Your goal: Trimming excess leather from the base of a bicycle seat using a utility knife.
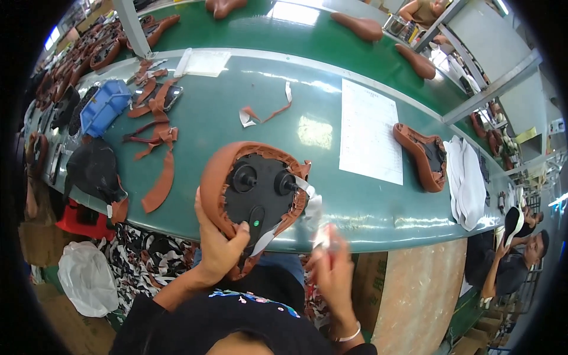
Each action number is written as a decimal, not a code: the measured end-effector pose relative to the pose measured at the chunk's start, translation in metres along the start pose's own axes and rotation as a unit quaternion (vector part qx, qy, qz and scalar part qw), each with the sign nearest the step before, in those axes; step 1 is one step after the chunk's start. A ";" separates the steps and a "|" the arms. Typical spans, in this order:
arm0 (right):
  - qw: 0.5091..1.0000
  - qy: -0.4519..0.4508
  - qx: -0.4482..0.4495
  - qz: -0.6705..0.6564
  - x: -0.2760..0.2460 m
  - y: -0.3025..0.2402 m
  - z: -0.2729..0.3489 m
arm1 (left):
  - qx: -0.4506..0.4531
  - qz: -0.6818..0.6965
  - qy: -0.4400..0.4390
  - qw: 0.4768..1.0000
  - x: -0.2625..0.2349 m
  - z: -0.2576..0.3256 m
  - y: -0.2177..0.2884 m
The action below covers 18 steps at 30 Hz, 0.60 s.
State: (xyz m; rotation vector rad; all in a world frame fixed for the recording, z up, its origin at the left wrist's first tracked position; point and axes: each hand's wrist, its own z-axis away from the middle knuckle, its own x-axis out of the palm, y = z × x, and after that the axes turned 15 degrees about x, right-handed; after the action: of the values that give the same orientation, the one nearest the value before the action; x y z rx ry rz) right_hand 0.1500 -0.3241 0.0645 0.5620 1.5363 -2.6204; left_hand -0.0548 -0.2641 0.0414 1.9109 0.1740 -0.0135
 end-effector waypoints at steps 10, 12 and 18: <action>0.971 0.074 -0.203 0.097 0.019 -0.058 -0.149 | -0.082 0.217 -0.044 0.972 -0.055 -0.043 -0.025; 0.964 0.167 -0.200 0.047 0.008 -0.069 -0.162 | -0.095 0.158 -0.092 0.979 -0.055 -0.054 -0.022; 0.958 0.258 -0.121 0.031 -0.122 -0.043 -0.201 | -0.178 0.235 -0.123 0.948 -0.060 -0.114 -0.037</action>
State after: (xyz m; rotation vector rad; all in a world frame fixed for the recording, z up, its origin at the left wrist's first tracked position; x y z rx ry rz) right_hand 0.3109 -0.1481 0.0530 1.3206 1.8880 -2.2945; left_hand -0.1279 -0.1518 0.0513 1.5311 -0.4242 0.0939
